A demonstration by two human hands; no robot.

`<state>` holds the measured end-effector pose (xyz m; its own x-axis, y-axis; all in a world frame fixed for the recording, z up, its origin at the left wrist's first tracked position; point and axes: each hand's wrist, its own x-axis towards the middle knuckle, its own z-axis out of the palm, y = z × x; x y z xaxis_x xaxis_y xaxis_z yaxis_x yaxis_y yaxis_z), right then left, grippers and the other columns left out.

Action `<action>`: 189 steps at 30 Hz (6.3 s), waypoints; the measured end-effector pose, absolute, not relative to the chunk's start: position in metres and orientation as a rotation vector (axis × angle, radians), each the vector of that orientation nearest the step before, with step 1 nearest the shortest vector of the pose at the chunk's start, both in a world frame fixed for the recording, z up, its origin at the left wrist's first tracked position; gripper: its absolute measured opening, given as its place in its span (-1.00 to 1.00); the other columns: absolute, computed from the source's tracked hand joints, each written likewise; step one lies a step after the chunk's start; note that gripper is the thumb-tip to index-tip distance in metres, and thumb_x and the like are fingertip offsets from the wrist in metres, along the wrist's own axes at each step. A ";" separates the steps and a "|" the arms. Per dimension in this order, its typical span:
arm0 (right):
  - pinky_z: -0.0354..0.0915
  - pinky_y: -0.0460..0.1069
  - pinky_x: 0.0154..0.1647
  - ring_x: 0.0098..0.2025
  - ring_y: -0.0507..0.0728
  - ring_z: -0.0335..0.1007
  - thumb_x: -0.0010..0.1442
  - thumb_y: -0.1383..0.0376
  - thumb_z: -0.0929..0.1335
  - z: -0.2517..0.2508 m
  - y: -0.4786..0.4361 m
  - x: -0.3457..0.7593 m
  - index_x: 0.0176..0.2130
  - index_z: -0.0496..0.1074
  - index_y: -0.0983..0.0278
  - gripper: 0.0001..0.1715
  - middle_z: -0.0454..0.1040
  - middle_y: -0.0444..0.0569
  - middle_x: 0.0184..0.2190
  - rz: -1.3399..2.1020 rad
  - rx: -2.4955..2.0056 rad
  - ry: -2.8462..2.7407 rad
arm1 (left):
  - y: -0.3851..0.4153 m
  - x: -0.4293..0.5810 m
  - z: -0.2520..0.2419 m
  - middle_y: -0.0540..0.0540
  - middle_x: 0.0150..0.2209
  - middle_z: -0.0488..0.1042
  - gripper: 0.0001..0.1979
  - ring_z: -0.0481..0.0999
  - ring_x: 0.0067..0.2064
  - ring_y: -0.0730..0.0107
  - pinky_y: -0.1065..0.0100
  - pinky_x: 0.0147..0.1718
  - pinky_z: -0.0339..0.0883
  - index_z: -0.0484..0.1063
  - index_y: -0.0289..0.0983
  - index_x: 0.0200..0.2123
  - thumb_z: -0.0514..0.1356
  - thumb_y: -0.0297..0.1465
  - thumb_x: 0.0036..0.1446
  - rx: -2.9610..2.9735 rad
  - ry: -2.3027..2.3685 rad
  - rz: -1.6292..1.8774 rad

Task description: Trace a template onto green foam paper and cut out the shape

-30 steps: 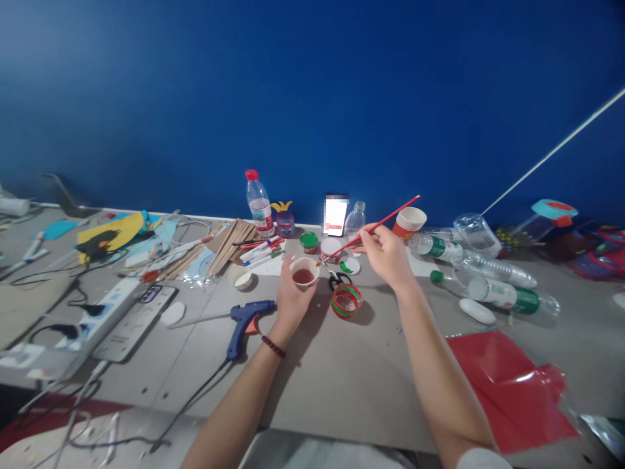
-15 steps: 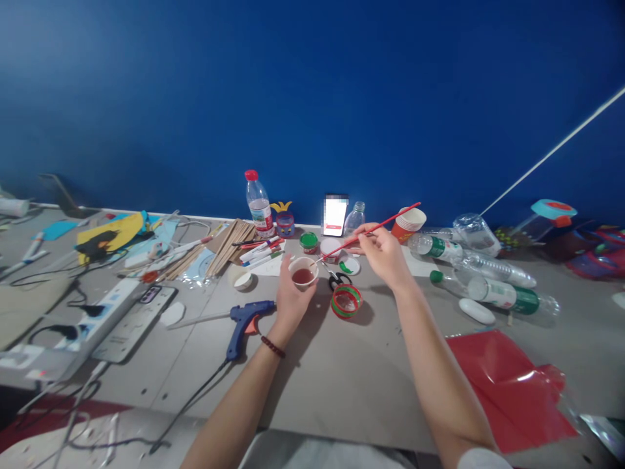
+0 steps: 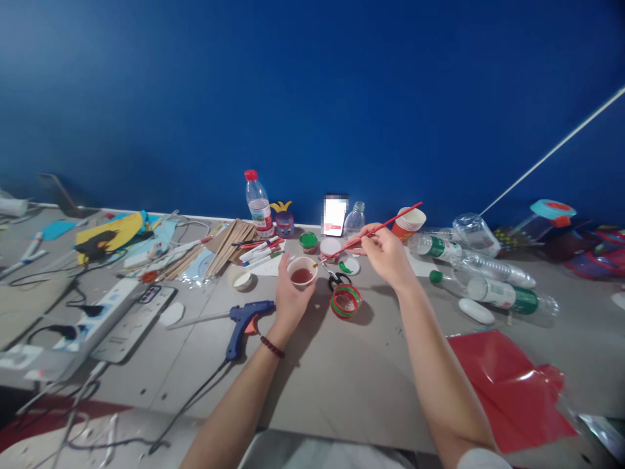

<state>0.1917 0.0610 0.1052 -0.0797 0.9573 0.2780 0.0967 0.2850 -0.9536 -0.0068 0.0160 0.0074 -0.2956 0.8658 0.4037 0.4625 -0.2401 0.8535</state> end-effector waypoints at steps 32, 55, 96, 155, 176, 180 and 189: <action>0.57 0.14 -0.22 -0.27 0.26 0.59 0.11 -0.05 0.40 0.101 0.064 0.183 -0.28 0.37 0.20 -0.60 0.57 -0.04 -0.39 0.895 -1.045 -1.395 | 0.017 -0.007 0.008 -0.25 0.24 0.20 -0.19 0.28 0.22 0.09 0.16 0.17 0.22 0.02 -0.21 0.27 0.32 -0.37 0.00 1.605 1.643 1.570; 0.53 0.14 -0.13 -0.21 0.18 0.56 0.18 0.09 0.37 0.103 0.064 0.185 -0.23 0.34 0.22 -0.72 0.54 -0.05 -0.38 1.008 -0.914 -1.378 | 0.016 -0.008 0.010 -0.25 0.25 0.18 -0.17 0.26 0.23 0.08 0.15 0.18 0.20 -0.01 -0.20 0.28 0.32 -0.35 0.01 1.603 1.631 1.556; 0.57 0.14 -0.21 -0.30 0.24 0.59 0.07 -0.03 0.43 0.095 0.070 0.183 -0.28 0.37 0.21 -0.60 0.55 -0.07 -0.44 0.955 -0.985 -1.333 | 0.018 -0.007 0.006 -0.25 0.25 0.18 -0.16 0.27 0.23 0.06 0.12 0.17 0.21 -0.01 -0.20 0.28 0.33 -0.37 -0.02 1.621 1.634 1.576; 0.53 0.18 -0.14 -0.23 0.21 0.56 0.13 0.04 0.40 0.100 0.068 0.191 -0.27 0.34 0.18 -0.69 0.54 -0.08 -0.42 0.990 -0.955 -1.313 | 0.017 -0.007 0.009 -0.25 0.23 0.22 -0.17 0.30 0.21 0.08 0.14 0.17 0.22 0.02 -0.21 0.27 0.33 -0.38 -0.02 1.609 1.665 1.574; 0.56 0.15 -0.21 -0.36 0.22 0.58 0.09 0.02 0.43 0.099 0.068 0.196 -0.29 0.37 0.19 -0.66 0.54 -0.07 -0.45 0.923 -1.075 -1.352 | 0.018 -0.009 0.008 -0.24 0.23 0.21 -0.19 0.30 0.21 0.08 0.14 0.19 0.19 0.04 -0.20 0.26 0.33 -0.40 -0.03 1.558 1.705 1.614; 0.56 0.14 -0.22 -0.35 0.21 0.58 0.07 0.02 0.44 0.101 0.068 0.194 -0.28 0.36 0.21 -0.63 0.54 -0.09 -0.45 0.993 -1.025 -1.296 | 0.017 -0.009 0.008 -0.23 0.23 0.22 -0.18 0.29 0.21 0.10 0.16 0.19 0.18 0.02 -0.21 0.27 0.33 -0.41 -0.03 1.560 1.687 1.598; 0.54 0.15 -0.17 -0.27 0.18 0.57 0.06 0.04 0.45 0.100 0.066 0.184 -0.30 0.36 0.22 -0.64 0.53 -0.10 -0.46 1.104 -0.930 -1.306 | 0.018 -0.009 0.006 -0.23 0.24 0.20 -0.18 0.31 0.20 0.10 0.17 0.16 0.22 0.03 -0.20 0.26 0.34 -0.40 -0.04 1.559 1.675 1.613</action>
